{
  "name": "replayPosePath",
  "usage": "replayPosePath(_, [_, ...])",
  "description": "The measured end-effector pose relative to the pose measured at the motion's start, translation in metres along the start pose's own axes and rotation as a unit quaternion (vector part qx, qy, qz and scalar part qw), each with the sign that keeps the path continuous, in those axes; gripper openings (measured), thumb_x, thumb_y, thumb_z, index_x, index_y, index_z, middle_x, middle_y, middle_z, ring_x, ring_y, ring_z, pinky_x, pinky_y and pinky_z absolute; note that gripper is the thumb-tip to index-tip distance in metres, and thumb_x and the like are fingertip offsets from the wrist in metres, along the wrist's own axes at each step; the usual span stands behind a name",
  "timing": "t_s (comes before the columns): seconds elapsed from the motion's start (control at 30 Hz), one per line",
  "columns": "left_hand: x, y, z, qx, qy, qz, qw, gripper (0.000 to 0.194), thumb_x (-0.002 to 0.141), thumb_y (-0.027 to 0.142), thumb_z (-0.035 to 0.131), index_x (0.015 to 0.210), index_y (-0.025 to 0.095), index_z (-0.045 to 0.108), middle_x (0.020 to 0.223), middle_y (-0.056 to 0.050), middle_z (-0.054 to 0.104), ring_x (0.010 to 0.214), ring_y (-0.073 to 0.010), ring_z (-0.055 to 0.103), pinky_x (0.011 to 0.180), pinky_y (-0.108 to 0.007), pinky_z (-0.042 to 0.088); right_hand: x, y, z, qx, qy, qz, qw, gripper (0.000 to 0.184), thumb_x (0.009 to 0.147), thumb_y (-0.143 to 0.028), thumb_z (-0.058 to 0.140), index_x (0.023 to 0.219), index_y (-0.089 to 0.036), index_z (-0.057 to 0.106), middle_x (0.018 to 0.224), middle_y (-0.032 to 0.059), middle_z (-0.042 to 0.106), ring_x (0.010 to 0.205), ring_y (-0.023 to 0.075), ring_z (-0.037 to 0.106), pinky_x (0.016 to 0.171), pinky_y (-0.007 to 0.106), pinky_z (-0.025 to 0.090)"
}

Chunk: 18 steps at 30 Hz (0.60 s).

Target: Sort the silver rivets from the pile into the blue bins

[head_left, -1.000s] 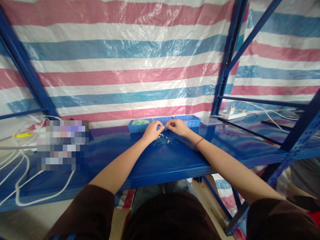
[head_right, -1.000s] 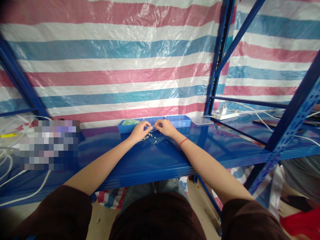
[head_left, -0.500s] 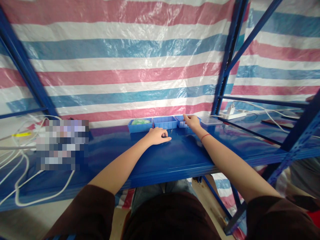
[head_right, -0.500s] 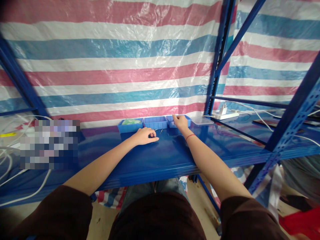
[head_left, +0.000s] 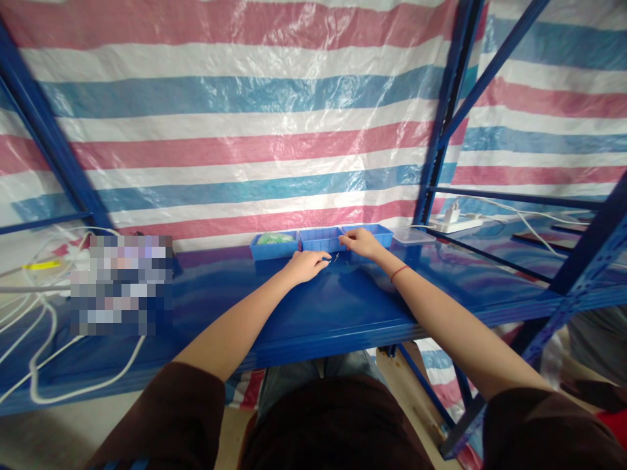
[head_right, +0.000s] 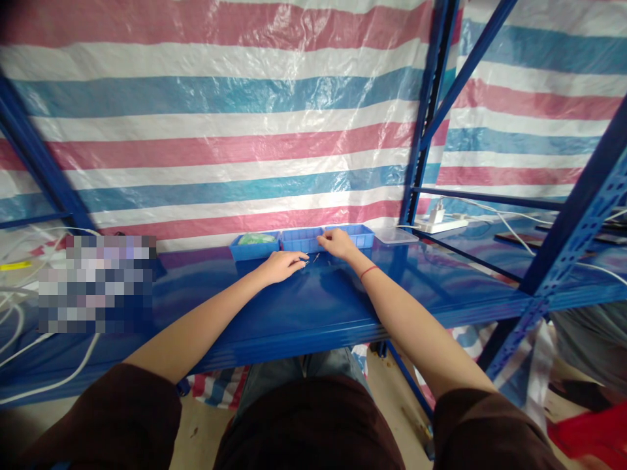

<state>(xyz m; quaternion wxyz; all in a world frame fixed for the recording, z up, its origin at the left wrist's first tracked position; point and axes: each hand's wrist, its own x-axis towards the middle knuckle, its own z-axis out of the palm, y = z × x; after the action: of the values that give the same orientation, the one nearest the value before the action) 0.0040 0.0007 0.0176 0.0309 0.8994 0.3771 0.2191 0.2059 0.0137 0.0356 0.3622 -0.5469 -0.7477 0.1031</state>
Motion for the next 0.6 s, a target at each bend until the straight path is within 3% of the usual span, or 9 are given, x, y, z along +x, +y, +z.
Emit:
replayPosePath(0.13, [0.003, -0.004, 0.003, -0.101, 0.069, -0.029, 0.992, 0.029, 0.086, 0.026, 0.043, 0.111, 0.019, 0.055, 0.079, -0.002, 0.067, 0.072, -0.0158, 0.061, 0.067, -0.026, 0.043, -0.008, -0.012, 0.003, 0.121, -0.143, -0.025, 0.982, 0.023, 0.071, -0.027, 0.059, 0.088, -0.013, 0.066, 0.066, 0.0018, 0.061, 0.051, 0.0083, 0.048, 0.047, 0.021, 0.036])
replayPosePath(0.2, [0.005, -0.007, 0.005, -0.159, 0.093, -0.027, 0.983, 0.03, 0.085, 0.025, 0.045, 0.113, 0.018, 0.051, 0.077, -0.002, 0.065, 0.067, -0.0142, 0.059, 0.064, -0.025, 0.042, -0.012, -0.02, 0.004, 0.169, -0.173, -0.017, 0.97, 0.028, 0.069, -0.03, 0.062, 0.091, -0.014, 0.066, 0.067, 0.0016, 0.061, 0.051, 0.0077, 0.048, 0.043, 0.02, 0.035])
replayPosePath(0.43, [0.012, -0.012, 0.008, -0.356, 0.096, -0.028, 0.929, 0.041, 0.083, 0.023, 0.049, 0.122, 0.016, 0.04, 0.073, -0.001, 0.063, 0.07, -0.013, 0.059, 0.066, -0.024, 0.042, -0.015, -0.027, 0.008, 0.262, -0.151, -0.019, 0.953, 0.029, 0.068, -0.035, 0.065, 0.088, -0.014, 0.065, 0.066, 0.001, 0.059, 0.051, 0.0066, 0.046, 0.042, 0.019, 0.034])
replayPosePath(0.6, [0.012, -0.008, 0.005, -0.413, 0.098, -0.048, 0.904, 0.045, 0.083, 0.023, 0.052, 0.125, 0.013, 0.039, 0.073, -0.002, 0.063, 0.074, -0.0146, 0.06, 0.073, -0.028, 0.044, -0.016, -0.03, 0.009, 0.323, -0.16, -0.003, 0.933, 0.022, 0.07, -0.031, 0.062, 0.084, -0.015, 0.063, 0.064, -0.0001, 0.058, 0.048, 0.0053, 0.044, 0.041, 0.017, 0.03])
